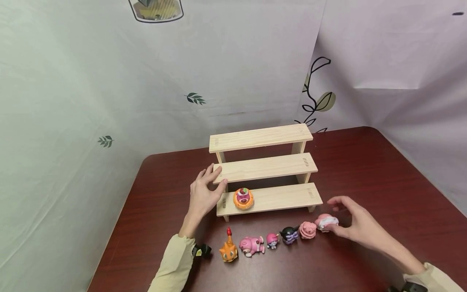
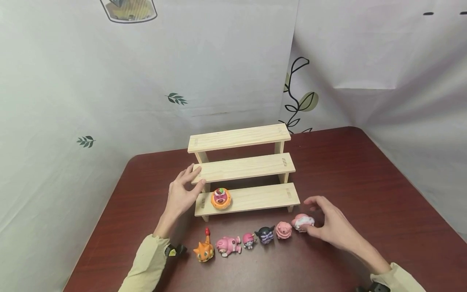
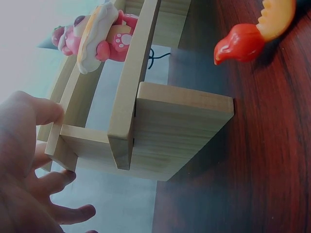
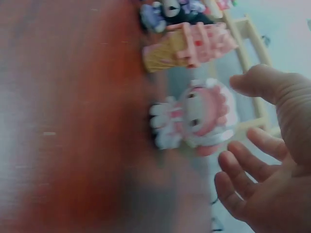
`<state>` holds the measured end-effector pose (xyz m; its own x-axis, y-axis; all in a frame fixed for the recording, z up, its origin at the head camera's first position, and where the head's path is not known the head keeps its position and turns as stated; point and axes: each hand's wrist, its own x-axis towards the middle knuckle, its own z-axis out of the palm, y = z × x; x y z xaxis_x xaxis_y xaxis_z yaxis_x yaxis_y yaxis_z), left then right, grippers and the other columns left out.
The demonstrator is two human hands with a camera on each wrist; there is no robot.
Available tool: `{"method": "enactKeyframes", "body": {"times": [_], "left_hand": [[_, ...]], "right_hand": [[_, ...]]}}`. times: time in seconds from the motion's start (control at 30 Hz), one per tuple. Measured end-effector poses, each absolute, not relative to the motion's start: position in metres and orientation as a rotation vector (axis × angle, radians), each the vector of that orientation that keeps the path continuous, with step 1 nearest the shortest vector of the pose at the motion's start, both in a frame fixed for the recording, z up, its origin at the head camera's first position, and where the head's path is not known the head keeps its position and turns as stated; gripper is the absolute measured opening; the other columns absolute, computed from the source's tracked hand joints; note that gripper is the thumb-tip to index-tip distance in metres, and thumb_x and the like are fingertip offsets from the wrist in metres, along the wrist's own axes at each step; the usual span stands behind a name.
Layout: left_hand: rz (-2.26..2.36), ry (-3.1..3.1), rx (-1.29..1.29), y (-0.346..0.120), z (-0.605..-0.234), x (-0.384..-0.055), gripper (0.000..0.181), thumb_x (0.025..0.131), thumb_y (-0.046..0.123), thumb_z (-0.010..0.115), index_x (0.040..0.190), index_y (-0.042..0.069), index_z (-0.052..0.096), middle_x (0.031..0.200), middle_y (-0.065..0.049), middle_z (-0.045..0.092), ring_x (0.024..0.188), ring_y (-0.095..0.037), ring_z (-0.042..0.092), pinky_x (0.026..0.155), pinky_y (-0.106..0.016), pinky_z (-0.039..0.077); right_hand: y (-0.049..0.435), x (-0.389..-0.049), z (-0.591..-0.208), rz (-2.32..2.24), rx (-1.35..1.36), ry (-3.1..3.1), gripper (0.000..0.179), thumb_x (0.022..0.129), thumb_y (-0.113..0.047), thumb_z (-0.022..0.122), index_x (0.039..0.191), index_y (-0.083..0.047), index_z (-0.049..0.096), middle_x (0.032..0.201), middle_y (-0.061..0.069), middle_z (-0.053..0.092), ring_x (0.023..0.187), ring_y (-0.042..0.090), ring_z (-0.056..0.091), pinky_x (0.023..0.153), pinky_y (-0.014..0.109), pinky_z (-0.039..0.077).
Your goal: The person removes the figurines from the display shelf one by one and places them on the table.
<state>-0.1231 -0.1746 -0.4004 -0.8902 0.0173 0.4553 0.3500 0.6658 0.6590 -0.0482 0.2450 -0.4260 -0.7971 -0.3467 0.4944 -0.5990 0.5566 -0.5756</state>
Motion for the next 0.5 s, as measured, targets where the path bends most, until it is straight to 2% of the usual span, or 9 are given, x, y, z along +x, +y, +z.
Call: {"method": "enactKeyframes", "body": {"times": [0.27, 0.4, 0.5], "left_hand": [[-1.103, -2.460, -0.286, -0.176, -0.400, -0.123, 0.045, 0.088, 0.026, 0.075, 0.130, 0.012, 0.069, 0.142, -0.012, 0.055, 0.132, -0.044, 0.045, 0.104, -0.065, 0.031], [-1.102, -2.467, -0.287, -0.175, -0.400, -0.122, 0.045, 0.088, 0.026, 0.074, 0.131, 0.013, 0.069, 0.143, -0.012, 0.055, 0.132, -0.044, 0.045, 0.103, -0.065, 0.030], [-1.103, -2.472, -0.288, -0.175, -0.400, -0.122, 0.045, 0.088, 0.027, 0.074, 0.131, 0.013, 0.068, 0.143, -0.010, 0.055, 0.132, -0.044, 0.045, 0.103, -0.066, 0.030]], "right_hand": [[0.220, -0.064, -0.395, 1.065, 0.815, -2.394, 0.059, 0.061, 0.006, 0.087, 0.112, -0.001, 0.060, 0.096, 0.002, 0.063, 0.081, 0.013, 0.060, 0.074, 0.016, 0.046], [0.200, -0.071, -0.386, 1.144, 0.866, -2.413, 0.052, 0.067, 0.006, 0.084, 0.112, -0.002, 0.060, 0.095, 0.005, 0.065, 0.075, 0.018, 0.063, 0.067, 0.023, 0.052], [0.185, -0.075, -0.381, 1.197, 0.900, -2.427, 0.048, 0.071, 0.008, 0.082, 0.111, -0.004, 0.060, 0.097, 0.006, 0.065, 0.076, 0.021, 0.065, 0.064, 0.030, 0.054]]}}
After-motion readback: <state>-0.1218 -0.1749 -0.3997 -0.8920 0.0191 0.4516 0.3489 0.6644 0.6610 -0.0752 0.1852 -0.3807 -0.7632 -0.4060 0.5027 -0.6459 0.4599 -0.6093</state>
